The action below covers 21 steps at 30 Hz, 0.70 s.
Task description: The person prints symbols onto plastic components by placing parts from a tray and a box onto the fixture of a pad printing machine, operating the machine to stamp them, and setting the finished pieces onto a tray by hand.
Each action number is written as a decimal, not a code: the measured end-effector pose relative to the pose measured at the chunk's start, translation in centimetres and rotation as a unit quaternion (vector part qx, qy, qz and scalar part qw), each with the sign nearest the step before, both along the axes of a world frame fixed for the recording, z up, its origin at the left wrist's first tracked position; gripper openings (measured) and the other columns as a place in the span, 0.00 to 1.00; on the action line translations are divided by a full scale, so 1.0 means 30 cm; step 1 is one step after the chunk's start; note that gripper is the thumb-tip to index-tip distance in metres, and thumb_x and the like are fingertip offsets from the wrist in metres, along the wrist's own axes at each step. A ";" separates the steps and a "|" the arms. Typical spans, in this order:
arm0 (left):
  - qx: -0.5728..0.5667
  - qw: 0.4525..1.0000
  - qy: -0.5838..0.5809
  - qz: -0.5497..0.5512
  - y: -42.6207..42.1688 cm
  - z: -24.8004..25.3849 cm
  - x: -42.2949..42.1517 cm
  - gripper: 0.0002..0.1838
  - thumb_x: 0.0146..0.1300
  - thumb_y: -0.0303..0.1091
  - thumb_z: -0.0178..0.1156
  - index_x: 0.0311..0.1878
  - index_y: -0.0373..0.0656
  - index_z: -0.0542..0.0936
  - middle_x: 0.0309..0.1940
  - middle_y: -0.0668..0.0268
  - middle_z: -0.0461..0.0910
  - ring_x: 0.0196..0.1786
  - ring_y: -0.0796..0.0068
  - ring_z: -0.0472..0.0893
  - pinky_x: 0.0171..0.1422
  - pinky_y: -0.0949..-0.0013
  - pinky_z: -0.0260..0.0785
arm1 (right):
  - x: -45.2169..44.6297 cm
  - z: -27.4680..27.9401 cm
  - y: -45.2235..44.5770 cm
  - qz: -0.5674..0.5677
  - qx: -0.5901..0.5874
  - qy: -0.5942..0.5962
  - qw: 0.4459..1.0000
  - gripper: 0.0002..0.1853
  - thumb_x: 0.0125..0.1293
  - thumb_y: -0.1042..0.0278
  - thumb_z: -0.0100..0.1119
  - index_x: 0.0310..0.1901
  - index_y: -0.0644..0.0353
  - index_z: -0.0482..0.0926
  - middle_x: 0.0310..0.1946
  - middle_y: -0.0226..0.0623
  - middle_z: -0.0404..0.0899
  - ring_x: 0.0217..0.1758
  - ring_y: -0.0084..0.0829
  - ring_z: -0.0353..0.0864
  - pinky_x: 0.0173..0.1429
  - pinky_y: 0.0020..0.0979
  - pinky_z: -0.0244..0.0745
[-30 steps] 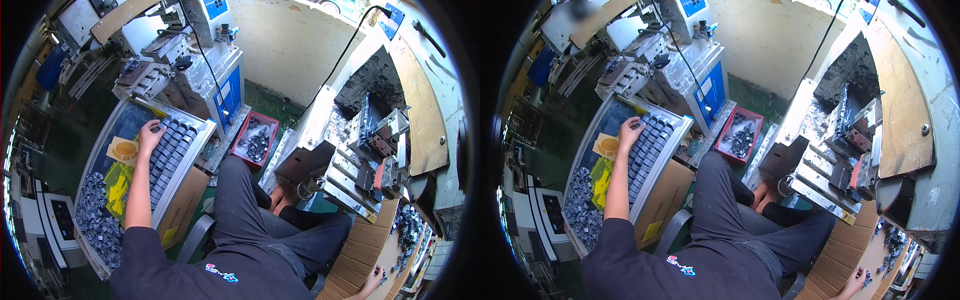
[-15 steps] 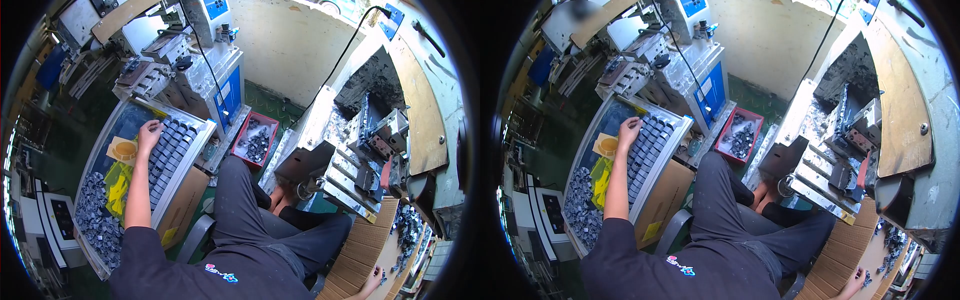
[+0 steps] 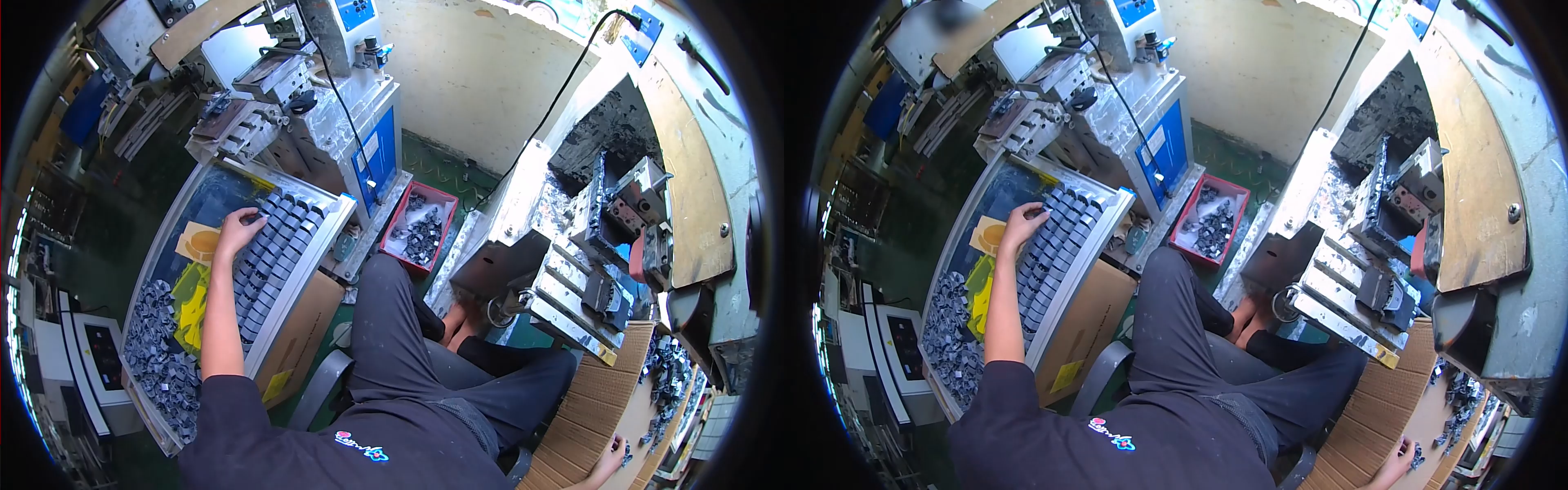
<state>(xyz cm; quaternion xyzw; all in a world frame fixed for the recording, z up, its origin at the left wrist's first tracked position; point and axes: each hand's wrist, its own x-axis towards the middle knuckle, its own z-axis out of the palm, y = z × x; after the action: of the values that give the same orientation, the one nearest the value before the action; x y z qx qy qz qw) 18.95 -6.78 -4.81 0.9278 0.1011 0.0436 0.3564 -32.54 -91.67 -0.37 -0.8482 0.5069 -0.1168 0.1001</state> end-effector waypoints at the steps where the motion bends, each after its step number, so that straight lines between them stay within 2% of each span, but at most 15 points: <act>1: 0.004 1.000 0.000 -0.001 -0.007 0.004 -0.002 0.26 0.54 0.41 0.74 0.52 0.34 0.84 0.44 0.56 0.87 0.45 0.68 0.84 0.54 0.68 0.75 | -0.003 0.000 -0.003 0.001 -0.001 0.005 1.000 0.13 0.69 0.60 0.60 0.47 0.62 0.81 0.36 0.44 0.84 0.38 0.35 0.81 0.47 0.34 0.75; 10: -0.008 1.000 -0.020 0.011 -0.020 0.028 -0.030 0.20 0.56 0.37 0.71 0.48 0.34 0.85 0.38 0.56 0.87 0.41 0.68 0.85 0.51 0.68 0.75 | -0.020 -0.017 -0.023 0.003 -0.001 -0.002 1.000 0.13 0.70 0.60 0.59 0.47 0.62 0.81 0.35 0.45 0.83 0.38 0.35 0.81 0.47 0.34 0.75; 21: -0.005 0.999 -0.043 0.017 -0.028 0.041 -0.075 0.19 0.56 0.35 0.72 0.48 0.33 0.85 0.38 0.56 0.87 0.39 0.71 0.85 0.48 0.69 0.76 | -0.028 -0.025 -0.039 0.026 -0.008 -0.010 1.000 0.13 0.69 0.62 0.59 0.47 0.63 0.81 0.36 0.44 0.84 0.38 0.35 0.80 0.49 0.34 0.74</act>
<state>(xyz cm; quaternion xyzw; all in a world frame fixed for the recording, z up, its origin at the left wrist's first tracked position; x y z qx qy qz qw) 16.69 -7.62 -3.57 0.9215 0.1019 0.0895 0.3640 -33.37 -92.83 -1.12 -0.8609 0.4823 -0.1268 0.1012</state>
